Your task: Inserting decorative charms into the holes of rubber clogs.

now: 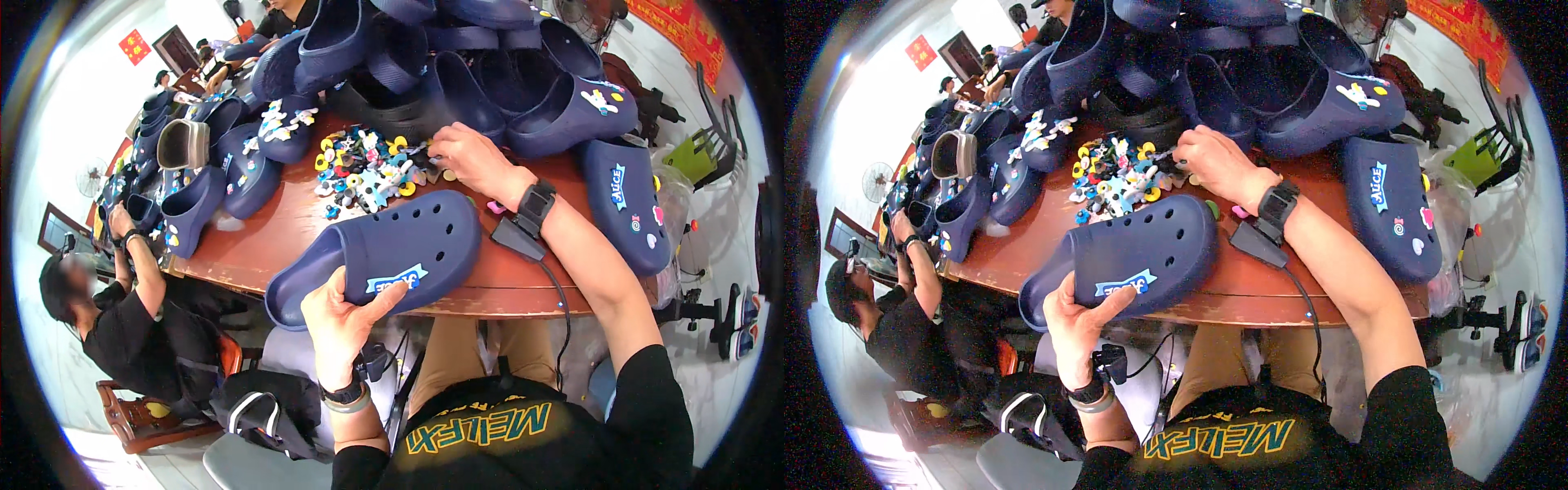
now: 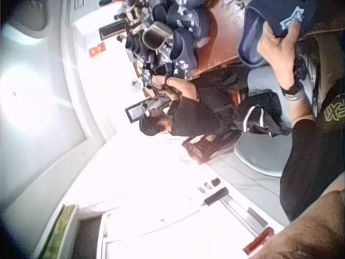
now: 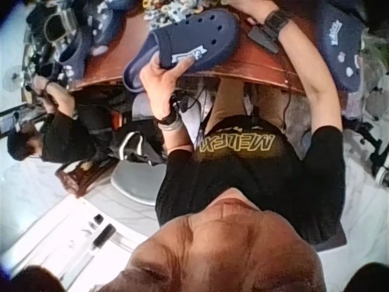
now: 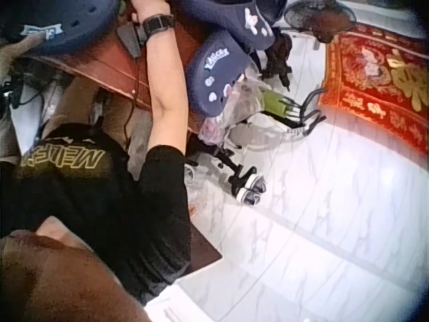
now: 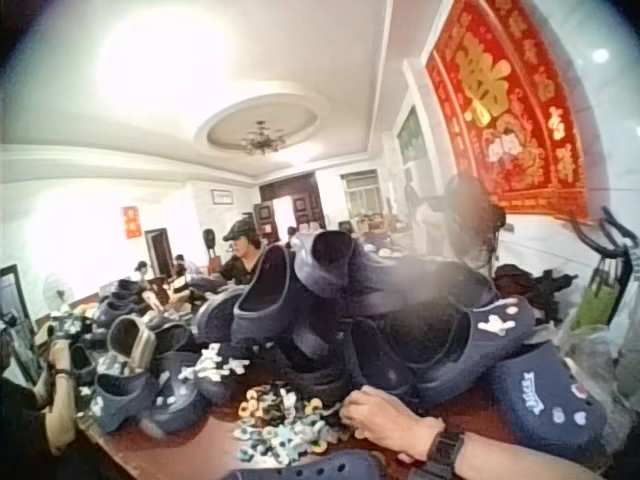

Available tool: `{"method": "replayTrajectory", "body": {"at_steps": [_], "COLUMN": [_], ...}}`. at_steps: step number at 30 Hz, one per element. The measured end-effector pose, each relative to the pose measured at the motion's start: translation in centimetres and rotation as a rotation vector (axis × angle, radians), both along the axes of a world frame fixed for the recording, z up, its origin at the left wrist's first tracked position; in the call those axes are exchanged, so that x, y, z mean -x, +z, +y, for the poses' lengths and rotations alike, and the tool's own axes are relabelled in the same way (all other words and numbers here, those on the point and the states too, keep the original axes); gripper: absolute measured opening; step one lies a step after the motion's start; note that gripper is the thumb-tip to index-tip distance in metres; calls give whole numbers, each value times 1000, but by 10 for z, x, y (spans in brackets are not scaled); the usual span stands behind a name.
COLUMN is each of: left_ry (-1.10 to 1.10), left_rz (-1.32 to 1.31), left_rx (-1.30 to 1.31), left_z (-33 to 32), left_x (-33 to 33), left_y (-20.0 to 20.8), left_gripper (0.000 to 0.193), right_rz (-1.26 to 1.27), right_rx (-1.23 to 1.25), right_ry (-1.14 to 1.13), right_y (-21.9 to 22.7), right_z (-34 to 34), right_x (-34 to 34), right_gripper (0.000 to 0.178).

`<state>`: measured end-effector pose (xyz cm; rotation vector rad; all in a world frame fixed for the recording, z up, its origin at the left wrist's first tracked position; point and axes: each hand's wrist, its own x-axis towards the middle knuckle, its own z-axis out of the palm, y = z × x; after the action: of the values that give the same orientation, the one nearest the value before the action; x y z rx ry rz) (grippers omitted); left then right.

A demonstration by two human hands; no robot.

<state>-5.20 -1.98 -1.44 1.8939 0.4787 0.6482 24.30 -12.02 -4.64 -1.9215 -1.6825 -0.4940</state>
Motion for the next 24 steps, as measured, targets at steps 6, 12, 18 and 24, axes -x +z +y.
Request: {"method": "replayTrajectory", "body": {"at_steps": [6,12,18,24], "left_ry": [-7,27,20,35], "left_rz": [-48,-7,-24,-24], "left_rx": [0,-68,-42,-101], "left_z": [-1,2,-1,-1], "left_x": [2,0,3,3], "left_y": [0,-2,3,0], "left_gripper": [32,32,31,31], "right_rz": [223,461,218,318], "right_rx": [-160,-139,-127,-238], "right_ry": [-7,238,239,305], "right_y": [17,52,50,47], "right_z": [-8,-6,3,8], "right_x": [9,57,96,108], "right_gripper": [16,16,18,20]}}
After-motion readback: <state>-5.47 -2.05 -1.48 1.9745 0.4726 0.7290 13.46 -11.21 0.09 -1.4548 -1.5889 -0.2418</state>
